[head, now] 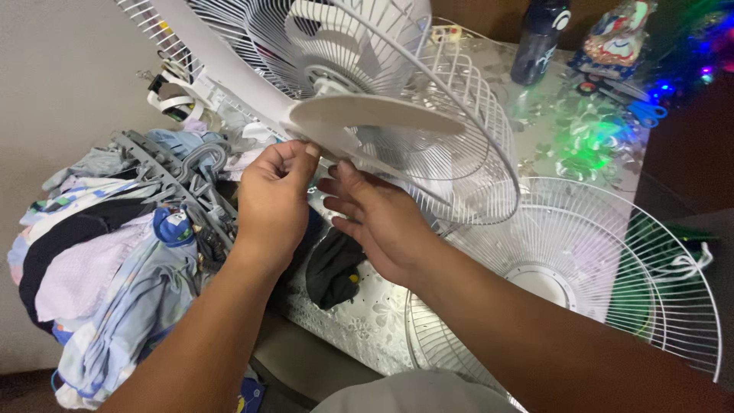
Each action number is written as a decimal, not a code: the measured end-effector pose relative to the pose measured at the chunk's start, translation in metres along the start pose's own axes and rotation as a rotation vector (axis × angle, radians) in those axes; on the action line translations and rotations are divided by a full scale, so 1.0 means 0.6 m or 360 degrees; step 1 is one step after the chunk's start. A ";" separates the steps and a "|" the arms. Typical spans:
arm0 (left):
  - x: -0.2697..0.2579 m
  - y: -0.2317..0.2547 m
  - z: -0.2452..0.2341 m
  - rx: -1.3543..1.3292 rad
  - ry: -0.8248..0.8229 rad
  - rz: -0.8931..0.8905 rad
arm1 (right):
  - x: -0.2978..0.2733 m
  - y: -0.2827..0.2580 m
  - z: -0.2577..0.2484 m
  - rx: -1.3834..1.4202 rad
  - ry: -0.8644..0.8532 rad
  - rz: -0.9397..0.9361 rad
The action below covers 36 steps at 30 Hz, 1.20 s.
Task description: The person wipes the fan motor housing with a dark cloth, then installs the fan blade onto the motor shaft and secures it by tightening the central nut. The fan blade is mounted inside the front grille.
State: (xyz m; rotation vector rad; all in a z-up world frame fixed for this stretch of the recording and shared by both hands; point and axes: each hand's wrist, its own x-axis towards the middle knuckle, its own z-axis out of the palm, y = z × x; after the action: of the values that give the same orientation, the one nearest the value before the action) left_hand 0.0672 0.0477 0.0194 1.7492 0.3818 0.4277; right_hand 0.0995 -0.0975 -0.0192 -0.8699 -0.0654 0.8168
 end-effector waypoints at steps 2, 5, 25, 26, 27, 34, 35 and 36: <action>0.001 0.002 0.003 0.0063 0.0011 0.0114 | -0.006 0.002 -0.008 -0.0042 0.0009 0.0022; -0.002 0.005 0.004 0.0495 0.0090 0.0208 | -0.020 0.007 -0.025 -0.0091 0.0038 0.0029; 0.002 -0.005 0.022 0.0424 0.0171 0.0694 | -0.154 0.045 -0.003 -0.0032 0.0595 -0.0146; 0.002 -0.006 0.021 0.0426 0.0156 0.0710 | -0.159 0.045 0.000 -0.0031 0.0612 -0.0161; 0.005 -0.007 0.022 0.0452 0.0176 0.0653 | -0.164 0.046 0.003 -0.0030 0.0630 -0.0176; 0.025 -0.028 0.029 0.0581 0.0239 0.0678 | -0.188 0.055 0.019 -0.0020 0.0720 -0.0244; 0.026 -0.029 0.028 0.0620 0.0259 0.0735 | -0.190 0.057 0.021 -0.0017 0.0723 -0.0247; 0.027 -0.028 0.029 0.0576 0.0195 0.0655 | -0.192 0.058 0.022 -0.0014 0.0726 -0.0250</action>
State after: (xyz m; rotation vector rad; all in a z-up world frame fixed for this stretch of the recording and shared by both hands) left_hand 0.0894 0.0443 0.0007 2.1690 0.1888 0.8024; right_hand -0.0073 -0.1523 -0.0047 -1.0278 0.2606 0.4578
